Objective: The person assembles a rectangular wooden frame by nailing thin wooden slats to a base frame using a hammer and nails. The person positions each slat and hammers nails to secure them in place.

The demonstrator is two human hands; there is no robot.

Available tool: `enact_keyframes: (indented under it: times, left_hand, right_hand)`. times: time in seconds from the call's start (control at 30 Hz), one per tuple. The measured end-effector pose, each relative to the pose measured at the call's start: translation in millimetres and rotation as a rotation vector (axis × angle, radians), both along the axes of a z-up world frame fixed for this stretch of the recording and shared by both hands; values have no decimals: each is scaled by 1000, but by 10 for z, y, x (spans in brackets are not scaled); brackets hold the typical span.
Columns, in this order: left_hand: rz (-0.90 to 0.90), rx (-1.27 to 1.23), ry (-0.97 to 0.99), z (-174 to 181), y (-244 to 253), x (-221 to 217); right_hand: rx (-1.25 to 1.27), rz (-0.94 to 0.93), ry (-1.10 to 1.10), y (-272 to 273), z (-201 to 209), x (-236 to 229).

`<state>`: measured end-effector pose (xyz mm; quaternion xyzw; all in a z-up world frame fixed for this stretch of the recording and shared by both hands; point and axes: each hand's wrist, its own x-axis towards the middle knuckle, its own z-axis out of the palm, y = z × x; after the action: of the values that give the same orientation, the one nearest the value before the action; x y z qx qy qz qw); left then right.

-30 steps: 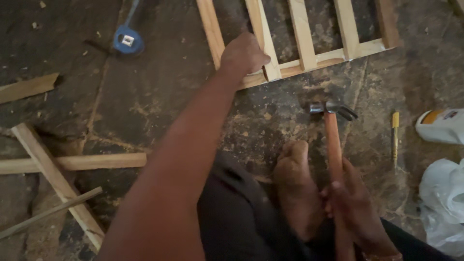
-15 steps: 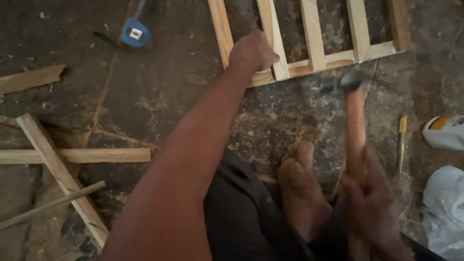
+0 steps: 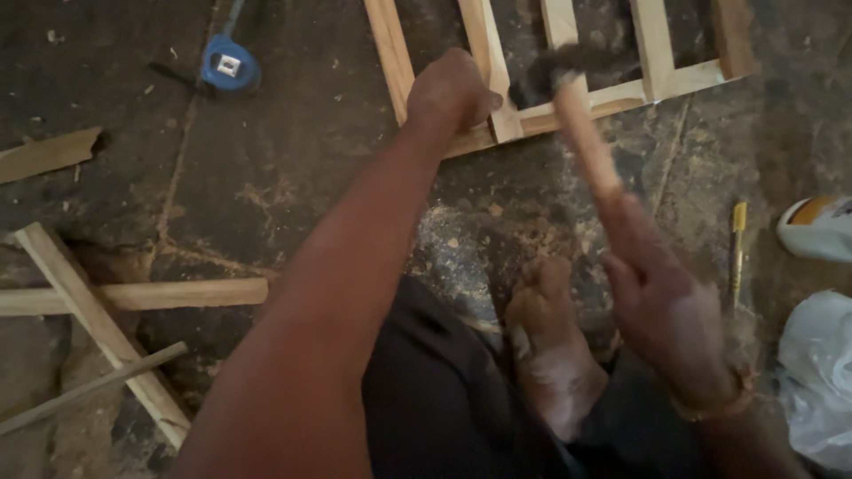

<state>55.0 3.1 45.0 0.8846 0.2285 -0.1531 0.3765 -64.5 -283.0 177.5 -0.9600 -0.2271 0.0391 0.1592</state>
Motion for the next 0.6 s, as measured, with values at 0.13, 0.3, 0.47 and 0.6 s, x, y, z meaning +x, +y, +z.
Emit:
enact_keyframes:
  times: [0.13, 0.3, 0.47, 0.6]
  left_hand:
    - [29, -56, -8, -35, -13, -46]
    - [3, 13, -46, -83, -24, 26]
    - [-26, 39, -73, -211, -3, -7]
    - [-29, 38, -38, -98, -28, 92]
  right_hand:
    - [180, 56, -202, -94, -92, -52]
    - [-98, 39, 18, -134, -140, 15]
    - [98, 99, -247, -71, -187, -110]
    - [5, 13, 2, -82, -182, -49]
